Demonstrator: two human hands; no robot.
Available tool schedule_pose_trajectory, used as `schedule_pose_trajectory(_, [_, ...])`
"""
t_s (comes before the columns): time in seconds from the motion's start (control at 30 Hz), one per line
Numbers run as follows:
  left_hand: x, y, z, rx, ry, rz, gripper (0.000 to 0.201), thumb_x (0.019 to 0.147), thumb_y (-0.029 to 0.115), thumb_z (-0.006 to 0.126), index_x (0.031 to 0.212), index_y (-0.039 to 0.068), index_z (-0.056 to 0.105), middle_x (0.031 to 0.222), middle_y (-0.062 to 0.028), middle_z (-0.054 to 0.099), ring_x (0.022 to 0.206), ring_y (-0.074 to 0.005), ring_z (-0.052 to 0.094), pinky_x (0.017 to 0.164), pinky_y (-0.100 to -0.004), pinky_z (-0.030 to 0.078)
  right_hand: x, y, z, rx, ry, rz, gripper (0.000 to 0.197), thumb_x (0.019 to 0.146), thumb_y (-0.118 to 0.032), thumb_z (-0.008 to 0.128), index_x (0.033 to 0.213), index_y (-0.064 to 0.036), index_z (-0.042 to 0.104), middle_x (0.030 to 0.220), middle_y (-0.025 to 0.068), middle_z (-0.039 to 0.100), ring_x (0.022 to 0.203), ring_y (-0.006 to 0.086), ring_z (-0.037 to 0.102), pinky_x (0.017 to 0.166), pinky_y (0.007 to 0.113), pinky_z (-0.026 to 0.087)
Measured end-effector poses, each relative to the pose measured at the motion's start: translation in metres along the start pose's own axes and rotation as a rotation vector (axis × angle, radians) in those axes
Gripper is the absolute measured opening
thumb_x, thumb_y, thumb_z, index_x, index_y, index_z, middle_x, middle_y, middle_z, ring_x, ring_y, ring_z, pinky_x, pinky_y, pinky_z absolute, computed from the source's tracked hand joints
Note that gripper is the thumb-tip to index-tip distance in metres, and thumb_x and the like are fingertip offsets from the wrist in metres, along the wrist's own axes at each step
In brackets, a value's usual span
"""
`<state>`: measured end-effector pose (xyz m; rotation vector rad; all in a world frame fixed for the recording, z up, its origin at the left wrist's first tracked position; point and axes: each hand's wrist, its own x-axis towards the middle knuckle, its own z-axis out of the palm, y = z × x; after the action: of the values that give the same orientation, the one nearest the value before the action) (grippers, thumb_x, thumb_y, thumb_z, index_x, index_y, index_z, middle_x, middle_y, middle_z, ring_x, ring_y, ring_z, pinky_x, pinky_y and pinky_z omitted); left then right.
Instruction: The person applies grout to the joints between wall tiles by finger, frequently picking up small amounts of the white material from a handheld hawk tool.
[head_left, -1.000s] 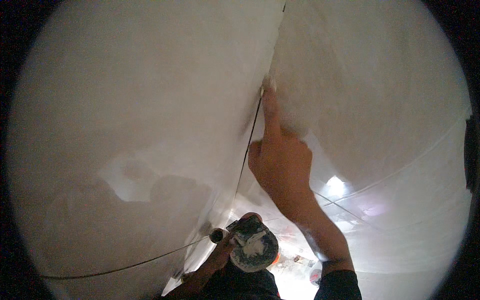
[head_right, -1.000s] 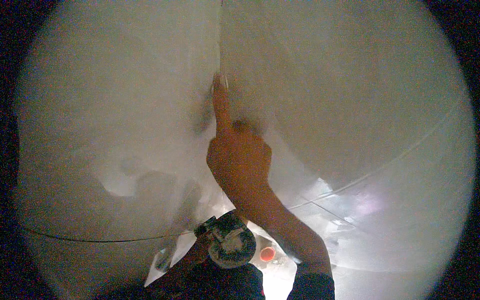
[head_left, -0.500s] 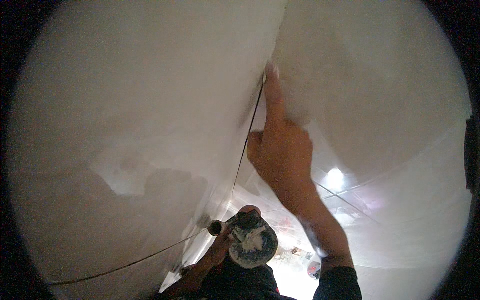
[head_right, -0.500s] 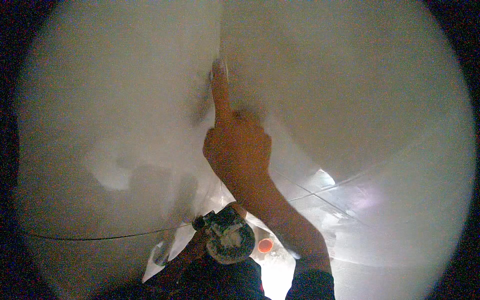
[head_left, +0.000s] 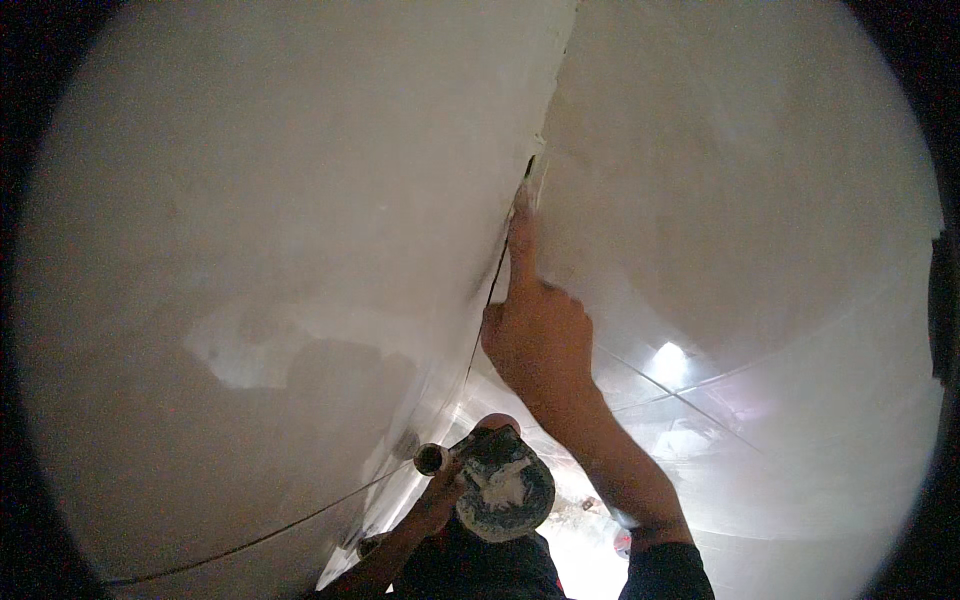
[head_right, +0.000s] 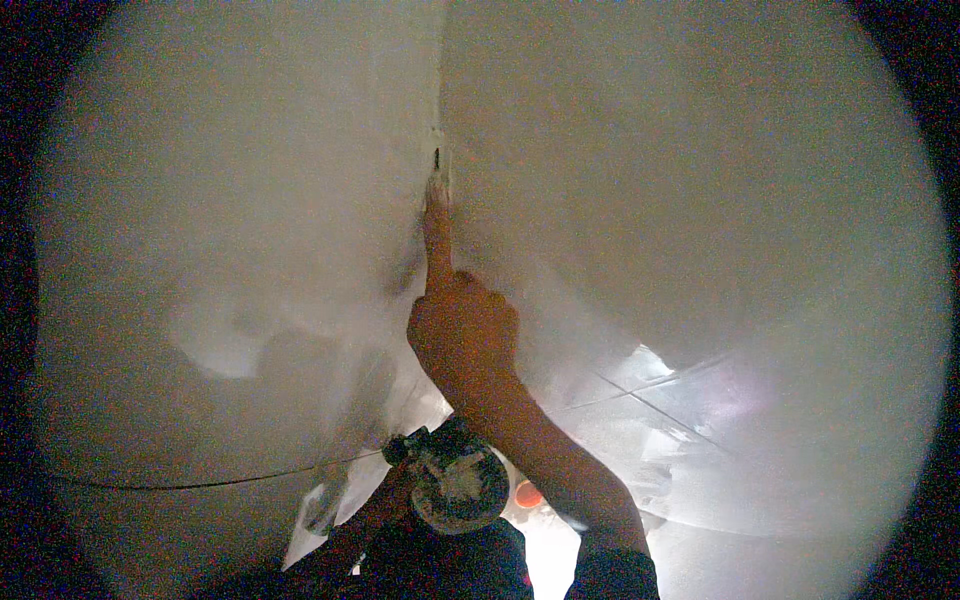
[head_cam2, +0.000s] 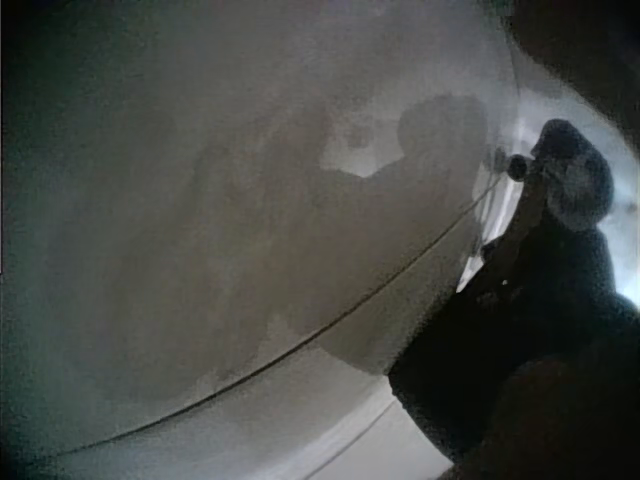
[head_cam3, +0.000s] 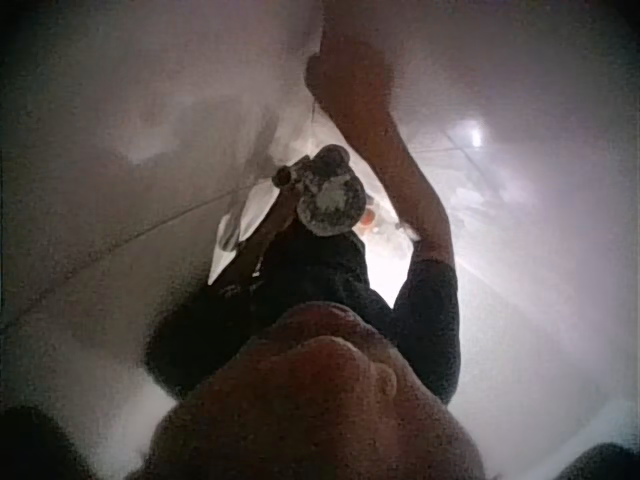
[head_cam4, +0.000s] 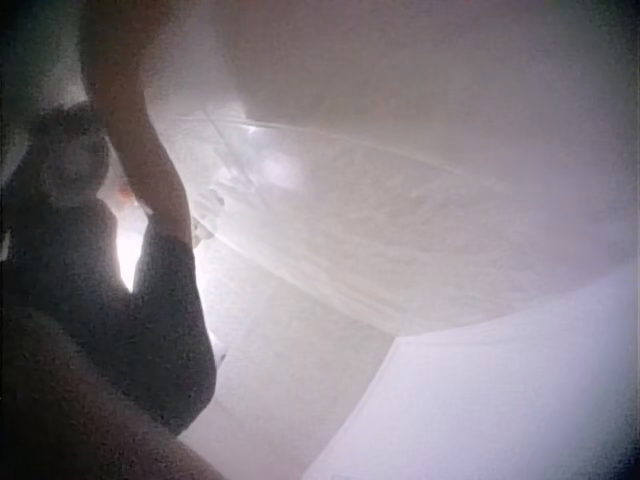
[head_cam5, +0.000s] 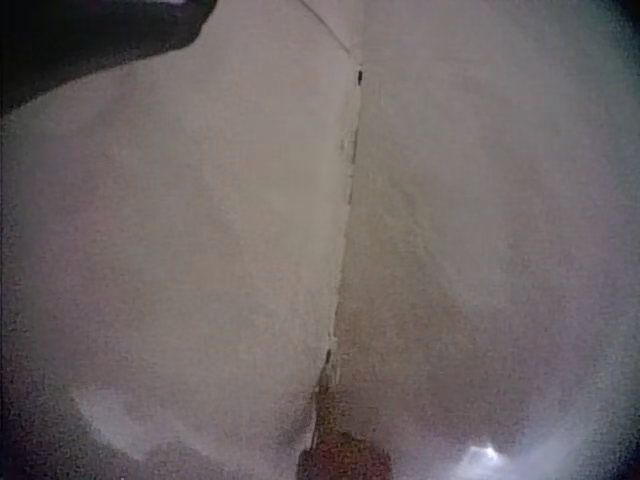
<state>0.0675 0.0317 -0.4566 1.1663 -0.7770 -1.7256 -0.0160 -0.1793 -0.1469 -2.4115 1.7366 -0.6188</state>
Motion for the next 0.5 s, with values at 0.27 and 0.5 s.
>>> schedule_pose_trajectory(0.27, [-0.006,-0.003,0.002,0.005,0.004,-0.006,0.062,0.099,0.032,0.049,0.146,-0.001,0.028,0.148,-0.0140,0.035,0.137,-0.0251,0.030,0.114,-0.0375,0.023,0.014,0.001,-0.039,0.168,0.332,-0.226,0.097,0.071,-0.001,0.062,0.152,-0.0180,0.013,0.059,0.0124,0.062,0.056,0.0316,0.065,0.058,0.043,0.056])
schedule_pose_trajectory(0.5, [-0.008,0.013,0.004,0.020,-0.006,0.002,0.061,0.099,0.032,0.048,0.146,-0.001,0.027,0.149,-0.0142,0.034,0.138,-0.0255,0.029,0.114,-0.0376,0.021,-0.007,0.001,-0.008,0.004,-0.005,-0.026,0.096,0.071,-0.006,0.063,0.152,-0.0157,0.013,0.064,0.0128,0.065,0.057,0.0319,0.066,0.062,0.042,0.057])
